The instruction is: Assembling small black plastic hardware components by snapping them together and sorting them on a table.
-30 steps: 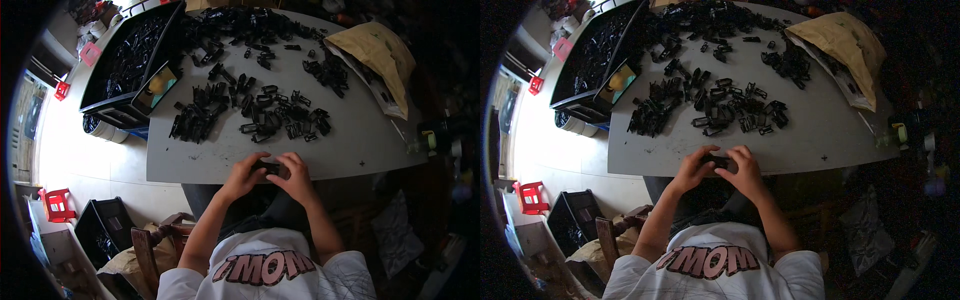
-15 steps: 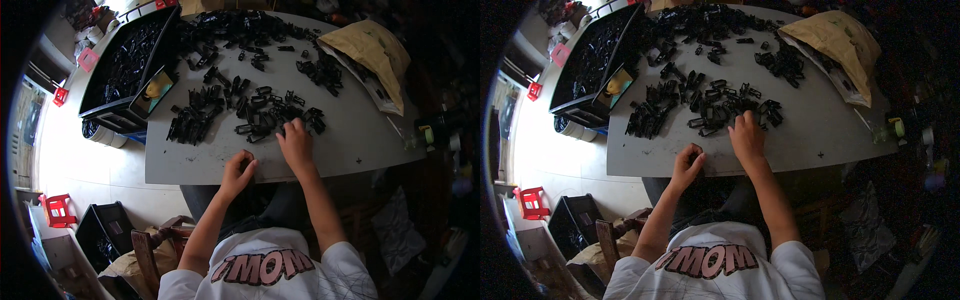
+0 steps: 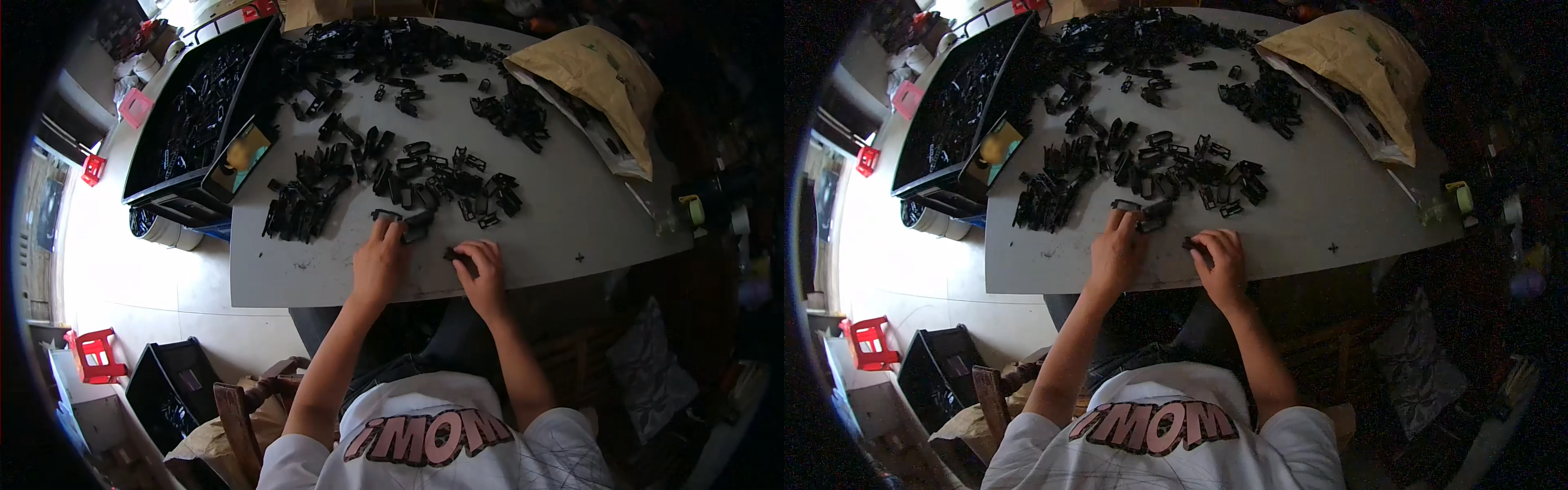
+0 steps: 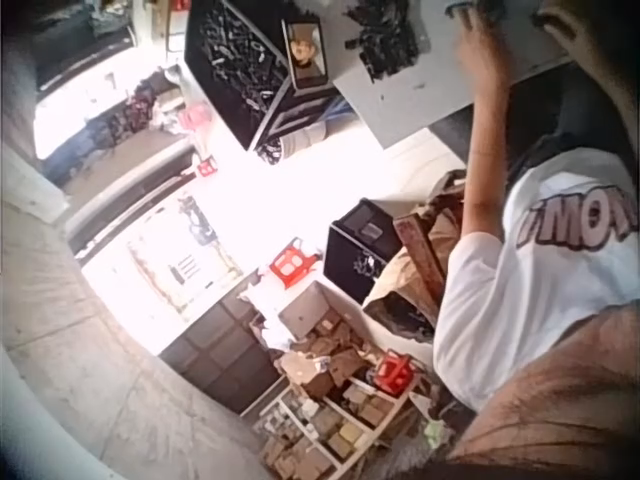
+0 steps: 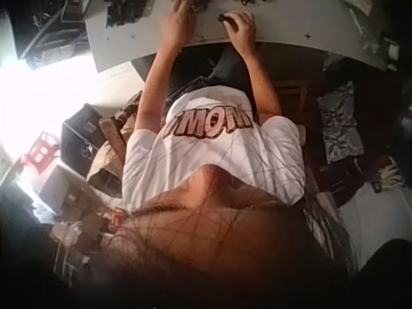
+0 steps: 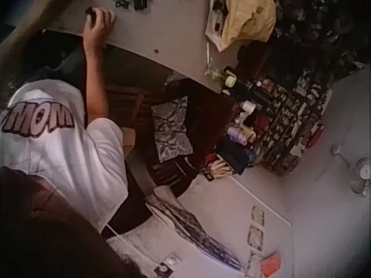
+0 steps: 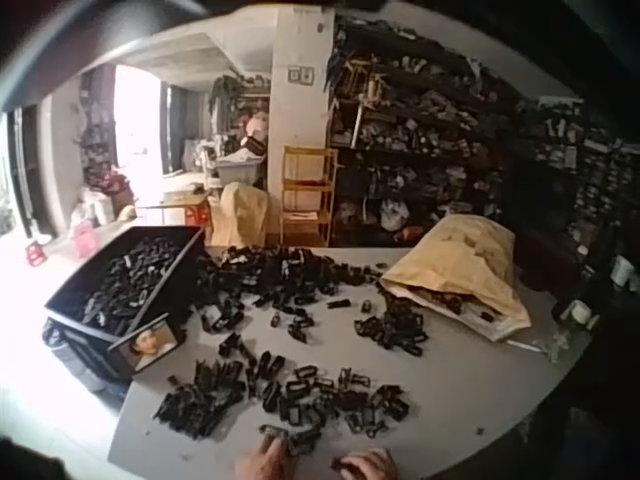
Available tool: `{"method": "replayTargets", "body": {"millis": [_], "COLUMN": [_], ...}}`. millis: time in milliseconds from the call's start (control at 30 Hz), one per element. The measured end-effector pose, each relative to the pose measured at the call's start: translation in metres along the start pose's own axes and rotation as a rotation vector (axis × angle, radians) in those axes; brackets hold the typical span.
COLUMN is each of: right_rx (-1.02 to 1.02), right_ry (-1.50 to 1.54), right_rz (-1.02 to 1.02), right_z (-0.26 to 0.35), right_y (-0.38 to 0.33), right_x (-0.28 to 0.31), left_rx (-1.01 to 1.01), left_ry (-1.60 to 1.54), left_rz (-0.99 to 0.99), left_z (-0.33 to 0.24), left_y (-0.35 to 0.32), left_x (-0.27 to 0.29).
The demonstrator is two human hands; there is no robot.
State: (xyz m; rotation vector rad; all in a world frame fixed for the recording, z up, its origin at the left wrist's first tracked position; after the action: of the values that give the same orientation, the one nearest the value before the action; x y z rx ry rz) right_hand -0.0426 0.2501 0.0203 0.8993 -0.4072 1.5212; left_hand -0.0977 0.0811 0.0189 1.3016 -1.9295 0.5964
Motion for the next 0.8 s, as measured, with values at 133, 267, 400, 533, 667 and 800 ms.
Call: {"method": "replayTargets", "body": {"millis": [133, 267, 400, 533, 667, 800], "right_rx": [0.089, 0.202, 0.276, 0.293, 0.281, 0.031], "right_ry": [-0.126, -0.256, -0.355, -0.402, -0.279, 0.057], "right_rz": [0.019, 0.093, 0.075, 0.152, 0.134, -0.054], "right_z": [0.032, 0.054, 0.056, 0.059, 0.064, 0.034], "right_y": [0.019, 0.042, 0.049, 0.056, 0.060, 0.043], "right_x": [0.005, -0.019, -0.033, -0.044, -0.036, 0.002], "left_rx": [-0.085, -0.052, 0.029, 0.250, 0.330, 0.299], "left_ry": [-0.095, -0.204, -0.032, 0.155, 0.324, 0.250], "left_rz": [0.019, -0.148, -0.319, -0.336, -0.184, -0.188], "left_z": [-0.006, 0.014, 0.039, 0.062, 0.067, 0.064], "left_y": [-0.005, -0.009, -0.027, -0.030, -0.022, -0.029], "left_x": [0.004, 0.031, 0.066, 0.087, 0.077, 0.072]}}
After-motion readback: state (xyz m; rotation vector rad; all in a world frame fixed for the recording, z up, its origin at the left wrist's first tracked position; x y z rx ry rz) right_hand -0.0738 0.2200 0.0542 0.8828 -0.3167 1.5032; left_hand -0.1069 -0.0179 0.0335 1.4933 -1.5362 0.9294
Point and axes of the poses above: each hand's wrist, its own y-axis towards the middle knuckle, its own x-axis out of the back of the hand, z = x × y, the point moved 10 cm from there along y, towards the middle knuckle, and after that the axes turned 14 degrees about z, right-handed, at the moved point
